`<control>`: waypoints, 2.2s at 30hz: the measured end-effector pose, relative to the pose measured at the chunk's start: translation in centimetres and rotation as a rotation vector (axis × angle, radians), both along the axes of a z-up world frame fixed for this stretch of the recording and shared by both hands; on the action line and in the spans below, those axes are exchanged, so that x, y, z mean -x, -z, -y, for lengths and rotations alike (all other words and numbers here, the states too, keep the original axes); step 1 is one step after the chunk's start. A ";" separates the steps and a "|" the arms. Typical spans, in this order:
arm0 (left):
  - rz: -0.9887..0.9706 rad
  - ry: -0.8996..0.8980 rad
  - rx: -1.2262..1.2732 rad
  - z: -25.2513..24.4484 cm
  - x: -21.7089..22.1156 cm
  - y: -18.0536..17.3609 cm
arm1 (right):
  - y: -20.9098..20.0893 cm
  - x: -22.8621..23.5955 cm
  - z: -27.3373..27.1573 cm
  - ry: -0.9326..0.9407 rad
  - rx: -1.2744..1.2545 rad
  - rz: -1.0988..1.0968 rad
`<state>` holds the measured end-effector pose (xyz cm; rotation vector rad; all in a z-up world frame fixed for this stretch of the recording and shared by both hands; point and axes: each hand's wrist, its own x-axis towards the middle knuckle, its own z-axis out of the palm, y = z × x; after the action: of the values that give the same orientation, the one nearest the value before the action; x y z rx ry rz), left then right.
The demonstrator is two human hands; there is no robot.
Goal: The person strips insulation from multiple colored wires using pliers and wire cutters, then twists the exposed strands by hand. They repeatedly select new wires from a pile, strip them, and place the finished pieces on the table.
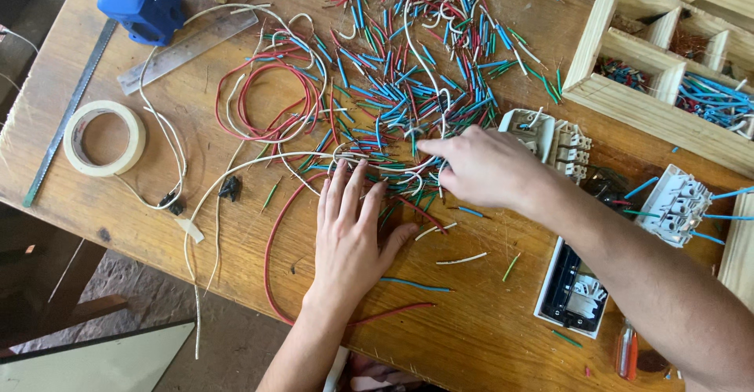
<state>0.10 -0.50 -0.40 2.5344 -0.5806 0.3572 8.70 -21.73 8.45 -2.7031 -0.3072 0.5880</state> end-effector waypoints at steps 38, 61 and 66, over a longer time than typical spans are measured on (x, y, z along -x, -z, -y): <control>-0.035 0.005 0.003 -0.1 0.0 -0.2 | 1.4 -0.9 -1.7 -0.138 -0.019 0.110; -0.026 -0.001 -0.001 -0.1 0.1 -0.1 | 3.0 -0.6 -2.1 -0.167 0.012 0.197; -0.033 0.001 0.001 -0.2 0.1 -0.2 | 2.1 -0.1 -2.7 -0.215 0.044 0.190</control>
<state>-0.04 -0.33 -0.25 2.5341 -0.5697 0.3150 8.82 -19.07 6.34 -2.7932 -0.6482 0.3990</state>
